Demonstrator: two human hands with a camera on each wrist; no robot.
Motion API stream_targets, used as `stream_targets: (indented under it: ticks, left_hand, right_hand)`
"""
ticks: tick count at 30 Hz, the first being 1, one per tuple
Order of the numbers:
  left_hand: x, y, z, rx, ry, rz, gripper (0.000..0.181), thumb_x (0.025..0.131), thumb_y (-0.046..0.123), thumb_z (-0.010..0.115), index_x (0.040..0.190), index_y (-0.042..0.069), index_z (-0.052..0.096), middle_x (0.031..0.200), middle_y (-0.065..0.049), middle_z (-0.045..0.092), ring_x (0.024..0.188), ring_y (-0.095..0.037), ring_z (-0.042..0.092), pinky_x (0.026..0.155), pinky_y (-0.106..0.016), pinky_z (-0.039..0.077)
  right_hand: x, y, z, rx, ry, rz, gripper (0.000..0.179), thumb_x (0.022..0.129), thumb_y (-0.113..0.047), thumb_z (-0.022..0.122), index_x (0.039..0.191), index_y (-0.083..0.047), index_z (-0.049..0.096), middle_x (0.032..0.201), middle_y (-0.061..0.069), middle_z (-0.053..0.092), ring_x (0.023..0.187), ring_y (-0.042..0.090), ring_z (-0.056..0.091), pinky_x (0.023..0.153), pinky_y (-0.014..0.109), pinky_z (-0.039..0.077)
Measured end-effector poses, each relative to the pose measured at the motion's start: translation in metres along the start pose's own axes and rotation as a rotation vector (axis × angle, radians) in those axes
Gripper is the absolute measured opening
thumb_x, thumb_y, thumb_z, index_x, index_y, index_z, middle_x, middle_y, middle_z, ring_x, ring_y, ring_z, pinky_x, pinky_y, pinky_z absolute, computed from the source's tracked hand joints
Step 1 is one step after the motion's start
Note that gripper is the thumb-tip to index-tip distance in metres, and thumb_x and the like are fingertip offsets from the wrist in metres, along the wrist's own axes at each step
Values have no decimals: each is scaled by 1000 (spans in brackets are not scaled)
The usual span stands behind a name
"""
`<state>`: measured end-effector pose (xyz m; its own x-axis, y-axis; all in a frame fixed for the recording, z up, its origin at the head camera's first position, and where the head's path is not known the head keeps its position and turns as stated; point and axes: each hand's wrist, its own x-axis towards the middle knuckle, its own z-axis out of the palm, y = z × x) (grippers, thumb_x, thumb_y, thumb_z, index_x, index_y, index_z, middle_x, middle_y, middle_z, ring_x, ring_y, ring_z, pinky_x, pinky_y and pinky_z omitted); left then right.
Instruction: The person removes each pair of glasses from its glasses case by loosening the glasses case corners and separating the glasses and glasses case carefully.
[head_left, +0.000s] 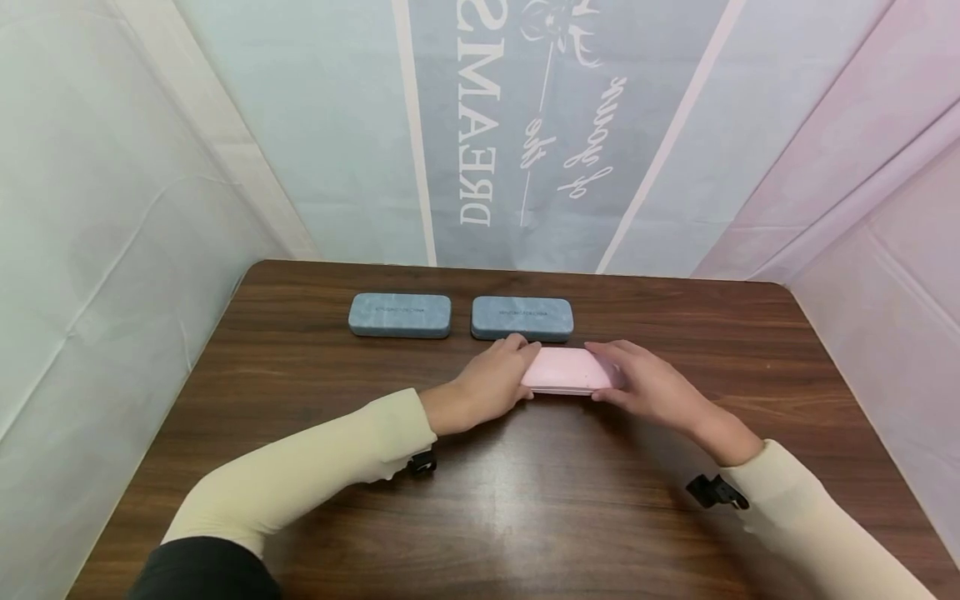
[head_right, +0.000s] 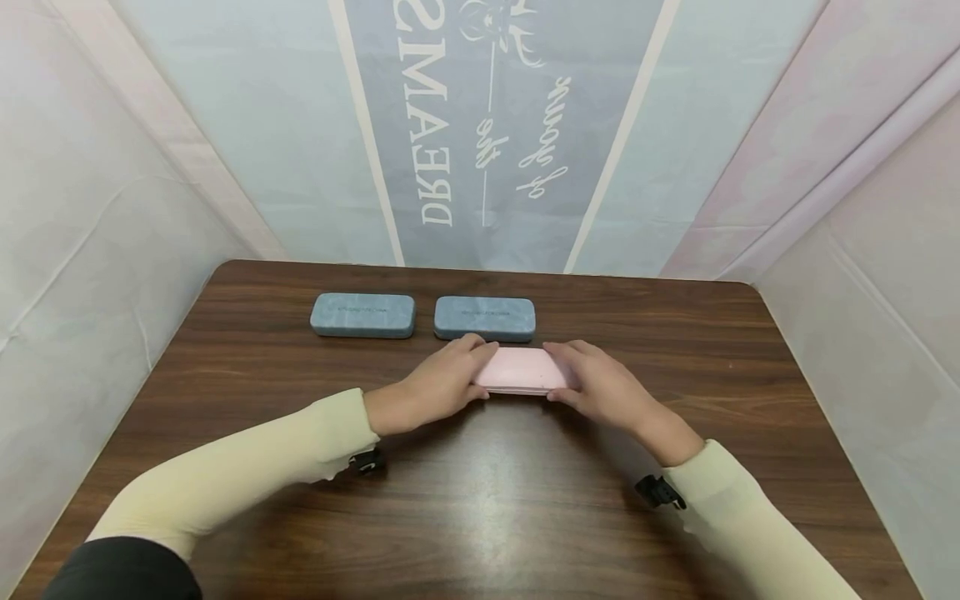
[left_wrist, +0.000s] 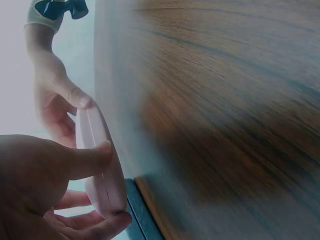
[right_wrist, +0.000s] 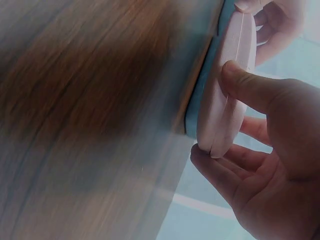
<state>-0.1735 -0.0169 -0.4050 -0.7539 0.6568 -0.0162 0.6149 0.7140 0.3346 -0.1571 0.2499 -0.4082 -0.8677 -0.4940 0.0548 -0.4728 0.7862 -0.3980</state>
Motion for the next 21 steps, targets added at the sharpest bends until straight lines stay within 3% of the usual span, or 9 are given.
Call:
stream_targets:
  ticks: [11, 21]
  left_hand:
    - [-18, -17, 0, -37, 48, 25, 65, 93, 23, 77, 147, 0, 50, 134, -18, 55, 117, -27, 58, 99, -35, 50]
    - [-33, -30, 9, -99, 70, -16, 63, 89, 17, 81, 144, 0, 53, 131, -17, 58, 118, -27, 58, 100, -37, 49]
  right_hand:
    - [5, -14, 14, 1, 17, -12, 71, 86, -22, 85, 147, -3, 53, 126, 16, 63, 108, 27, 62, 87, 48, 52]
    - [12, -20, 32, -2, 15, -51, 73, 86, -26, 85, 147, -5, 53, 125, 15, 63, 95, 20, 59, 80, 41, 52]
